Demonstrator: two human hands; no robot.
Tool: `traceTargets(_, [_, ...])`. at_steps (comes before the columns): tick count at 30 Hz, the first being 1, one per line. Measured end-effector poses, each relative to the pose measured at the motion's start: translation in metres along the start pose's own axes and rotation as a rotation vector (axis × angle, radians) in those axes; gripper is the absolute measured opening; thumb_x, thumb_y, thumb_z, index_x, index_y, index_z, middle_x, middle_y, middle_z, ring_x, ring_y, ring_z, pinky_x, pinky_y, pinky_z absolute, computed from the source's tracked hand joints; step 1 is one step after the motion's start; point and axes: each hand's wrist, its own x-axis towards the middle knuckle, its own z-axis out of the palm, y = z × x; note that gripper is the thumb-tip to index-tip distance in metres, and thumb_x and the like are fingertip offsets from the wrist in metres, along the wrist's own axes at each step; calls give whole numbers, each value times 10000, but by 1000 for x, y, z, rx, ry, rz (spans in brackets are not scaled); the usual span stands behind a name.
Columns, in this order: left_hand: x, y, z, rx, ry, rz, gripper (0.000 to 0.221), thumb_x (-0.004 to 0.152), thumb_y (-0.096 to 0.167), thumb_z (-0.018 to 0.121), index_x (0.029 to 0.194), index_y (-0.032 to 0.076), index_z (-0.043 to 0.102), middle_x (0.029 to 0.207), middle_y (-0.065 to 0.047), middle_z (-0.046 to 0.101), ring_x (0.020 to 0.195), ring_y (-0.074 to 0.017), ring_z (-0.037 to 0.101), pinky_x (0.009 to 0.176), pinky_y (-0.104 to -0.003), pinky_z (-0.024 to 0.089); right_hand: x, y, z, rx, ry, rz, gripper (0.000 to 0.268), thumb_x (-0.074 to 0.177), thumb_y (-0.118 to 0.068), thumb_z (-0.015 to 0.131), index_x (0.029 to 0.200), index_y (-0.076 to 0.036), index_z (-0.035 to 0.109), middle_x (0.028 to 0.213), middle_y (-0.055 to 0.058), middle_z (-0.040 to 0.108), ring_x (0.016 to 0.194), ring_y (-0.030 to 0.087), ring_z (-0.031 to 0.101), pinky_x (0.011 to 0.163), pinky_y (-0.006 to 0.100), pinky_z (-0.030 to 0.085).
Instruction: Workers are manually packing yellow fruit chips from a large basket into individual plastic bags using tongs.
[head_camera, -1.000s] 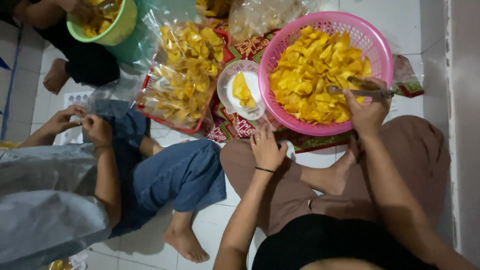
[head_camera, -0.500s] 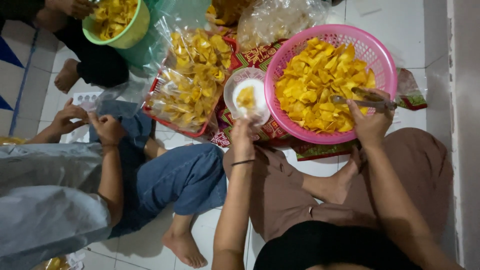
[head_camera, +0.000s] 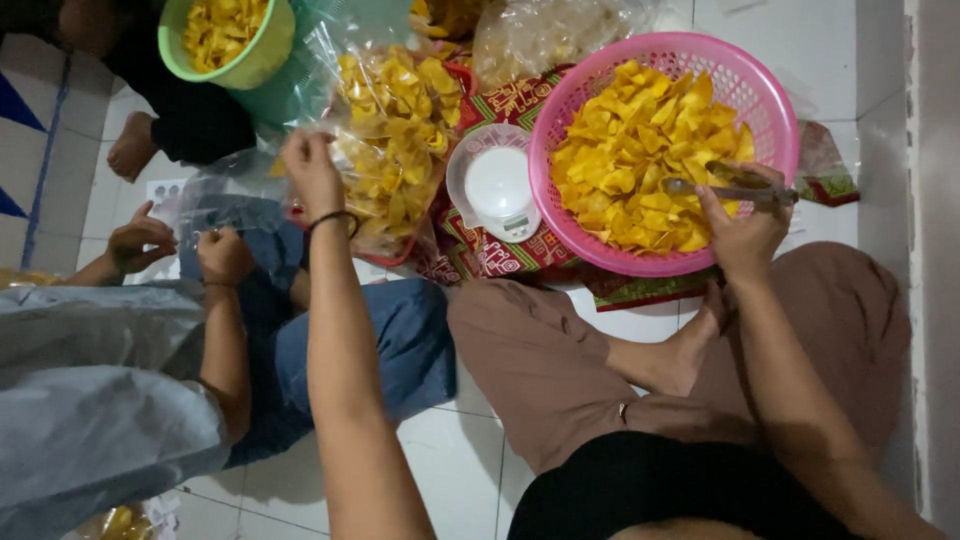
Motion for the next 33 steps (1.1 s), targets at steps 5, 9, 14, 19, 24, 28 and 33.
traceTargets(5, [18, -107, 16, 368, -152, 124, 228, 913, 271, 674, 754, 147, 782, 978, -87, 674, 1055, -282, 593, 981, -369, 464, -1, 4, 1, -76, -7, 47, 555, 950, -10, 941, 1349, 5, 555, 1258, 203, 681, 1121, 371, 685, 1020, 512, 545])
traceTargets(9, [4, -128, 38, 105, -155, -483, 288, 909, 413, 753, 1020, 148, 783, 1167, -27, 609, 1085, -225, 580, 925, -341, 523, -1, 11, 3, -27, 40, 14, 524, 949, -63, 980, 1302, 31, 604, 1203, 221, 715, 1097, 424, 713, 1020, 516, 545])
traceTargets(14, [-10, -163, 37, 440, -13, -655, 788, 759, 695, 888, 1365, 237, 680, 1383, -104, 654, 1273, -298, 672, 974, -404, 667, -3, 17, 10, -11, 87, 56, 519, 932, -127, 1039, 1258, 43, 673, 1124, 224, 750, 1064, 463, 741, 995, 497, 553])
traceTargets(19, [-86, -17, 32, 711, 212, 339, 687, 938, 302, 922, 1457, 60, 543, 1418, -264, 481, 1433, -490, 363, 1233, -689, 7, 1, 23, 4, -13, 52, 12, 573, 853, -256, 1046, 1190, 66, 712, 1087, 236, 761, 1039, 460, 760, 1051, 521, 547])
traceTargets(24, [-227, 90, 82, 76, -35, 156, 861, 956, 252, 858, 1621, 95, 333, 1589, -279, 319, 1524, -388, 299, 1310, -594, 120, 7, -14, -17, -86, -94, 167, 714, 865, -466, 962, 1360, -59, 649, 1312, 134, 736, 1203, 375, 717, 1182, 788, 41])
traceTargets(28, [-301, 183, 95, 193, -701, 219, 1391, 662, 633, 896, 1675, -13, 195, 1757, -299, 193, 1631, -463, 243, 1338, -568, 184, 10, -84, -65, 261, -414, 61, 855, 754, -349, 957, 1514, -302, 567, 1588, 224, 394, 1458, 456, 425, 1204, 661, 443])
traceTargets(33, [-323, 196, 119, -86, -1040, 256, 1179, 654, 437, 960, 1580, 35, 352, 1622, -243, 364, 1530, -495, 330, 1252, -632, 255, -8, -114, -91, 527, -621, -5, 722, 680, -250, 1020, 1318, -91, 722, 1363, 110, 754, 1266, 273, 728, 1197, 549, 250])
